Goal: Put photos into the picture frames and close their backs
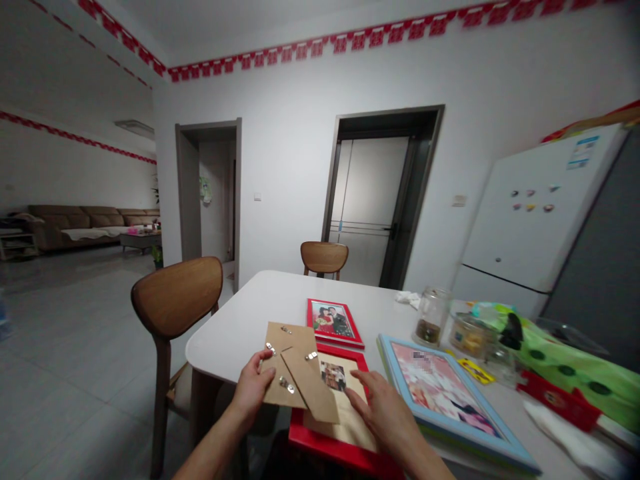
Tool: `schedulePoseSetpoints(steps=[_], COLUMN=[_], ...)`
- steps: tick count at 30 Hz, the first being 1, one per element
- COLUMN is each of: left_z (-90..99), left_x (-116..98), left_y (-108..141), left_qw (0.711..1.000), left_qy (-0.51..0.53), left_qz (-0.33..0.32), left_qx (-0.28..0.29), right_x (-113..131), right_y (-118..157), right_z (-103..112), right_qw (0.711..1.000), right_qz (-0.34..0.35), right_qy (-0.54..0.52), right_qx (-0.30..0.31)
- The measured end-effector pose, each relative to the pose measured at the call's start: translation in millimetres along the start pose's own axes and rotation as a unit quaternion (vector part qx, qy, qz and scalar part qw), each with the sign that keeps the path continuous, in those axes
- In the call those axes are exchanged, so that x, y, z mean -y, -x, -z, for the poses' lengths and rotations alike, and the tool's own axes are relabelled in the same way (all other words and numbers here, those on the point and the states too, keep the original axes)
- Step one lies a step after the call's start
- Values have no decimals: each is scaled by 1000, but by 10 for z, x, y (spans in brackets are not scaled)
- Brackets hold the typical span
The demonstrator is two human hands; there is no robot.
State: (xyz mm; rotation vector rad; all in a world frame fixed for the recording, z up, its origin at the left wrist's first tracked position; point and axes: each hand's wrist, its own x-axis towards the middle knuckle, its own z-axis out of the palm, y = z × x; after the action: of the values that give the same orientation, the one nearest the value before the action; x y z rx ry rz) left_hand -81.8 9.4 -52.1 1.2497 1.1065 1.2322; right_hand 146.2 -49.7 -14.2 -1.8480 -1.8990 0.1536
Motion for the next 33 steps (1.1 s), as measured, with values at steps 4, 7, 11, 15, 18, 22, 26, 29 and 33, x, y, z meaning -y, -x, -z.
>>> schedulePoseSetpoints(steps=[4,7,11,15,18,22,26,29,33], left_z=[343,510,670,603,243,-454,-888,-915,-669], left_x=[41,28,-39,-140,-228,-332,-404,-477,-582], left_y=[-112,-205,-301,-212,39,466,652,605,441], left_qw=[997,987,958,931,927,931,904,869,871], left_qy=[-79,-158,-285,-353,-358,-282,-288,-325,-320], left_qz=[21,24,3,-51,-97,-212,-284,-349,-370], left_qx=[-15,-10,-33,-73,-51,96,138,132,44], right_x=[-322,-392,-407,-352,-199,59,191,156,-47], right_y=[119,129,85,115,169,202,195,176,138], right_z=[-84,-155,-224,-181,-32,178,245,219,119], right_qw=[994,993,992,932,820,763,768,779,850], right_qz=[-66,-81,-115,-200,-250,-242,-188,-164,-152], right_qy=[69,62,-30,-300,-514,-599,-612,-605,-505], right_qx=[48,53,32,34,38,6,2,16,20])
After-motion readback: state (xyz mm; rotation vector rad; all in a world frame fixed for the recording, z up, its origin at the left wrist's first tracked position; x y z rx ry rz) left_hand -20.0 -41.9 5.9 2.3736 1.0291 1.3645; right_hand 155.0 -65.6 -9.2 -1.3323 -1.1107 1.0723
